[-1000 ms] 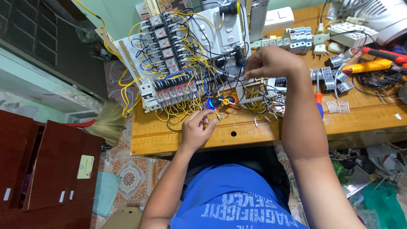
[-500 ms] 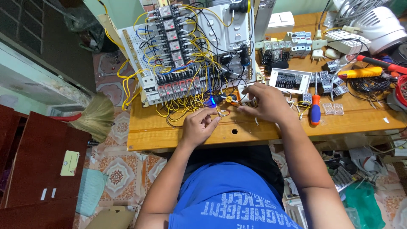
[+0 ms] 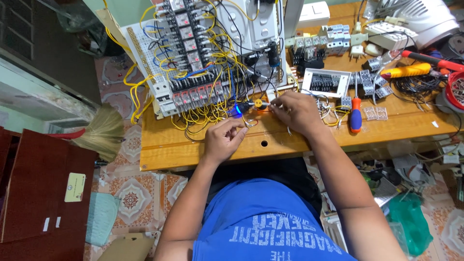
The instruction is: Testing multiple switches on an electrical panel by flipping them on and off to check circuit functionality.
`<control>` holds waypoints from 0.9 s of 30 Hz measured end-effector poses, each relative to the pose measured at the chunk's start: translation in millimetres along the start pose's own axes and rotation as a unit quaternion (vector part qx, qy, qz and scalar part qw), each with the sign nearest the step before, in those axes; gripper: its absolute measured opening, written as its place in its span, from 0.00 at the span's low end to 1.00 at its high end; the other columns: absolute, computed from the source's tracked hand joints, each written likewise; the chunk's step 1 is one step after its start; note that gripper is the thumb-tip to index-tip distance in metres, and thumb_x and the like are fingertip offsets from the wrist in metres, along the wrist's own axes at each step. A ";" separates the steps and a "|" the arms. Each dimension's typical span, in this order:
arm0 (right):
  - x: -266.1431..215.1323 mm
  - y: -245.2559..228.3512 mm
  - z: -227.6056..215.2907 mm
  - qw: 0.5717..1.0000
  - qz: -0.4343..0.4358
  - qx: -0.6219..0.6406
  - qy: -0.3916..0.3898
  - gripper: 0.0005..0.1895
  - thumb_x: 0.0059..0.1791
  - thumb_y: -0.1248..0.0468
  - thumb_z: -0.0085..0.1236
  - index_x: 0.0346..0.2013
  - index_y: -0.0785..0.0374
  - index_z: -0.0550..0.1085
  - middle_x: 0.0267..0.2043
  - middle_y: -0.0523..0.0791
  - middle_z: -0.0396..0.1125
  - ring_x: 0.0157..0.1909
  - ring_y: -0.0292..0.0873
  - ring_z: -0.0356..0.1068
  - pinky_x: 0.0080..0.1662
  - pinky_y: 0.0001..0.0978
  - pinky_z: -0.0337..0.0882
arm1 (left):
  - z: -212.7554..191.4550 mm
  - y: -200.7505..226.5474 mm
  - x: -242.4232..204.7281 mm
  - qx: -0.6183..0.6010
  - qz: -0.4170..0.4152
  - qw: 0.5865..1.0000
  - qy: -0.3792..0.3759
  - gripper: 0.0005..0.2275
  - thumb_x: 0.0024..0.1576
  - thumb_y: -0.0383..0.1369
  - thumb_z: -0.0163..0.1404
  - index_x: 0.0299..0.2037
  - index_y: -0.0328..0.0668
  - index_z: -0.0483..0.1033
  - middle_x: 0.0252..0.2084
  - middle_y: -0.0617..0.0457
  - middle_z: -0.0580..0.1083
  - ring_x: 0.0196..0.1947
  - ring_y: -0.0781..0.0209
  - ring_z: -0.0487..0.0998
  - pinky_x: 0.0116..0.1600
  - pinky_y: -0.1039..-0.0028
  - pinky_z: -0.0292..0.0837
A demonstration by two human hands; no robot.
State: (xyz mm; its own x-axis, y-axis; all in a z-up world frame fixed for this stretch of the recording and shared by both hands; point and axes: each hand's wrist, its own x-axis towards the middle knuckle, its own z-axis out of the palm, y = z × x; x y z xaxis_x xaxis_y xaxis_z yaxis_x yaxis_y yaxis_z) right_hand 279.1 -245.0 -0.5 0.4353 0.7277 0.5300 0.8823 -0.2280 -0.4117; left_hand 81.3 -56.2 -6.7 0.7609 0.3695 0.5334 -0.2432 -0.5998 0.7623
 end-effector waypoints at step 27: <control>4.7 10.9 7.9 0.831 0.297 0.451 0.133 0.07 0.52 0.67 0.65 0.36 0.70 0.78 0.23 0.49 0.70 0.17 0.32 0.64 0.22 0.19 0.61 | -3.2 1.1 -1.8 -0.017 -0.011 1.000 -0.017 0.02 0.54 0.31 0.61 0.35 0.46 0.83 0.18 0.52 0.70 0.14 0.60 0.70 0.21 0.75 0.64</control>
State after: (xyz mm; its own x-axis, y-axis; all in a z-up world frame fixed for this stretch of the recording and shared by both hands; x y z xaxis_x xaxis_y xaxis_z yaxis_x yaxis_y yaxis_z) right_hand 289.3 -239.0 -8.3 0.8765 0.4636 0.1298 0.0564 0.1689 -0.9840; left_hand 77.8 -55.3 -5.6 0.7858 0.3580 0.5043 -0.2459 -0.5673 0.7859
